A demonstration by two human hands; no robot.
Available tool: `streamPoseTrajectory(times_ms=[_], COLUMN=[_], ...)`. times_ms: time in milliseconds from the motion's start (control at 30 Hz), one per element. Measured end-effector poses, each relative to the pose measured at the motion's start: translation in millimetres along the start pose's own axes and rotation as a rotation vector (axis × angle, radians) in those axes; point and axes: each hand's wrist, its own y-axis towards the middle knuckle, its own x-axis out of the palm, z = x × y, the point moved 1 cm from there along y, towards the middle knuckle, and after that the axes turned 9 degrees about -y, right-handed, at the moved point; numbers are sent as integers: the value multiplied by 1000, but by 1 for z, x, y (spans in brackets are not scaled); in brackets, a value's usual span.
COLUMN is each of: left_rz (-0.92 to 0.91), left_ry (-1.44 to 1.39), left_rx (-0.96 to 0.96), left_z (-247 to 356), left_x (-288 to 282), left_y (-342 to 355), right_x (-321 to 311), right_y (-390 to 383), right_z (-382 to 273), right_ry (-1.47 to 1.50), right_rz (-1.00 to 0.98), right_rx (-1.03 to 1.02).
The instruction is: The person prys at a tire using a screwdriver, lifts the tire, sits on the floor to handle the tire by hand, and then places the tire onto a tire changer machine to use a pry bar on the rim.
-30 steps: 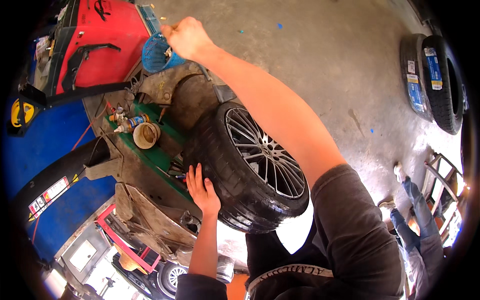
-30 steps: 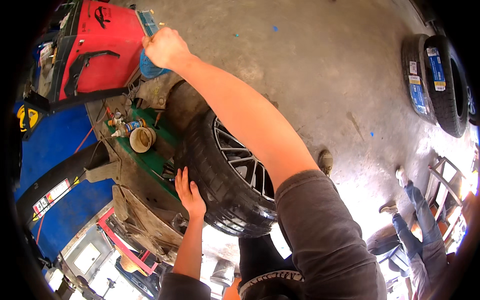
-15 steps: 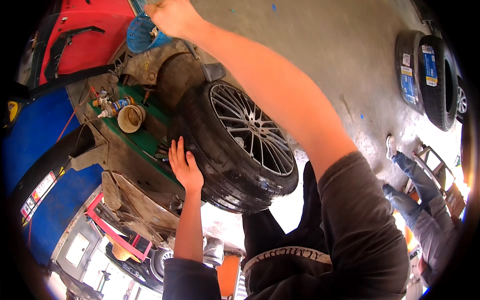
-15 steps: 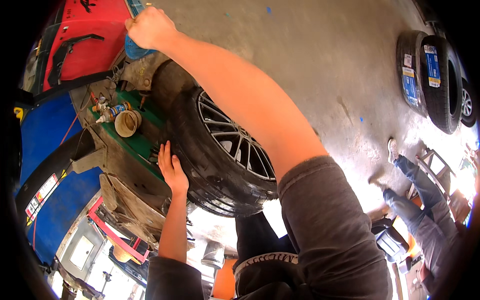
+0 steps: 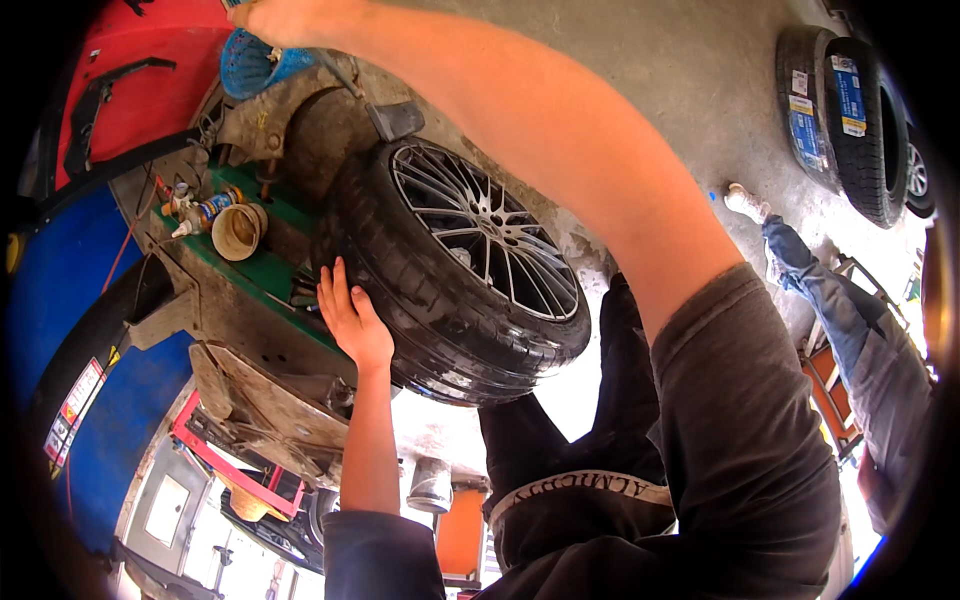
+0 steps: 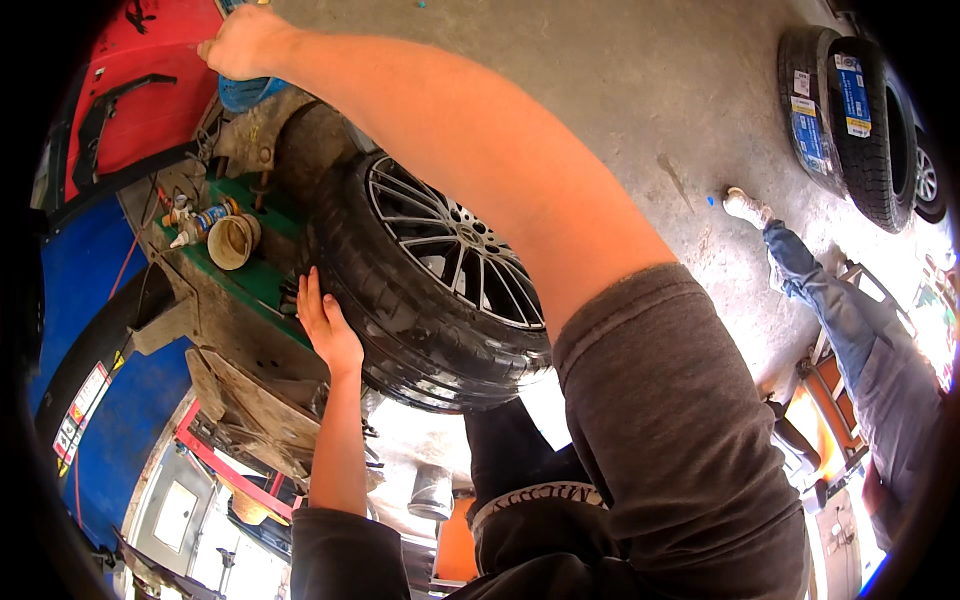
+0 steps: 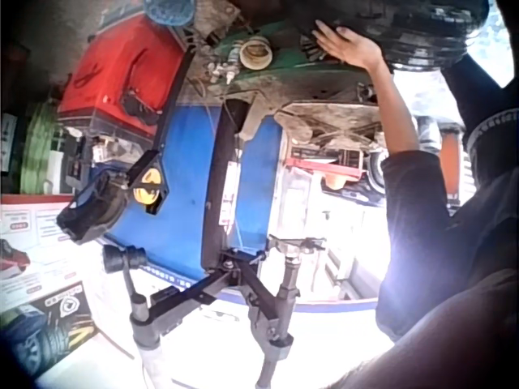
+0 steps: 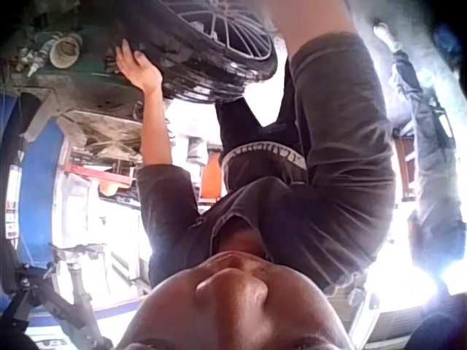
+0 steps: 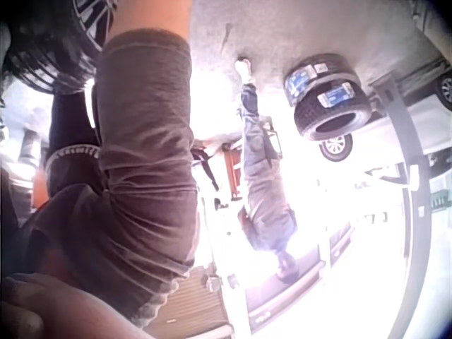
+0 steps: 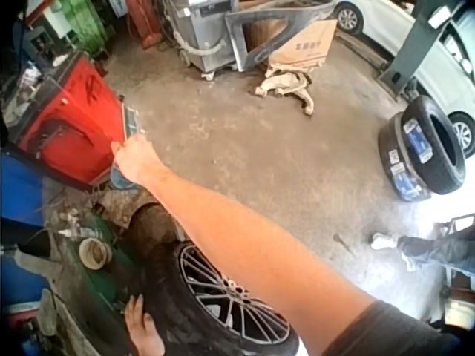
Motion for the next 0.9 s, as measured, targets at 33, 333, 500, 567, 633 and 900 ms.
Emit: streamPoseTrajectory(times_ms=[33,333,500,567,633,900], left_rz=[0,2,-3,3,5,22], left_ry=[6,6,28,23,22,20], left_rx=[8,-26,-76,-94,-92,-95], left_z=[0,-3,3,5,6,-3], left_x=[0,-1,2,3,4,2], left_y=[-2,-17,-9,-6,-4,-9], right_x=[-4,-36,-43,-51,-63,-84], right_y=[0,-38,-56,-61,-65,-64], right_z=[-4,-47,-67,-74,-80,-111], right_ry=[100,390,635,683,678,619], right_rz=[-94,-277,-393,-419,-382,-312], right_rx=[124,406,502,517,535,692])
